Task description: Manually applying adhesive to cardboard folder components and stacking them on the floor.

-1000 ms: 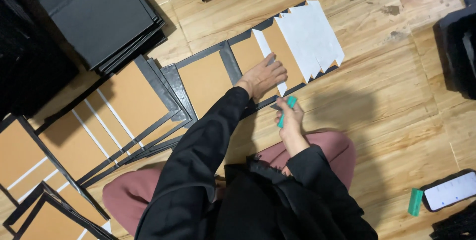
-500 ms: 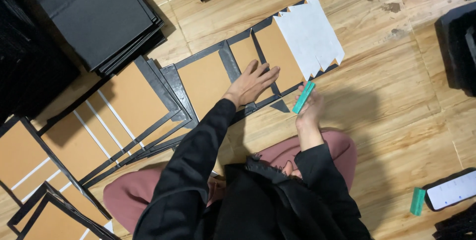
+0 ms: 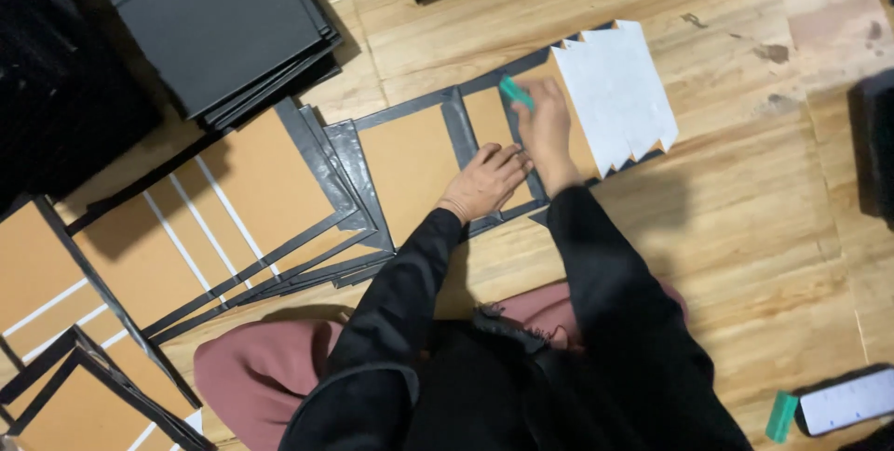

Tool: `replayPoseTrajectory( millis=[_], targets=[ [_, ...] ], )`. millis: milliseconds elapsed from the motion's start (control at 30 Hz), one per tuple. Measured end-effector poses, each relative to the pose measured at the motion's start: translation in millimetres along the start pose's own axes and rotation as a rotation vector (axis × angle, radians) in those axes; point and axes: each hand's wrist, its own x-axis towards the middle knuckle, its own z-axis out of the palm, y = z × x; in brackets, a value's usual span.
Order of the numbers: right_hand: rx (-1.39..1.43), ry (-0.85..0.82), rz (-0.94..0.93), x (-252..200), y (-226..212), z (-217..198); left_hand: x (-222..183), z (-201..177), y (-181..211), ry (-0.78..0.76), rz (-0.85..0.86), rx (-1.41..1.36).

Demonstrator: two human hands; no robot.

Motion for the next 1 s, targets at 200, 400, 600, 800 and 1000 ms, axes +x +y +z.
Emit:
replayPoseTrajectory(
  millis=[200,400,600,800,1000],
  targets=[
    [-0.126,-0.084,-0.102,23,16,16,1,-6,-3,0.074,0.003,0.003],
    [-0.314,-0.034,-0.367,-88,27,-35,-3,-8,-4,0.042,-0.023,-0.009],
    [-0.390,-0.090,-0.306,-155,35,-36,2,-4,2,-0.032,-0.050,0.030],
    [0.341,0.040,0.332,-155,-22,-78,10,-15,1,-0.151,0.097,0.222],
    [1.045,0.333,1.088,-142,30,-73,3,-29,-8,-0.131,0.118,0.288]
  ],
)
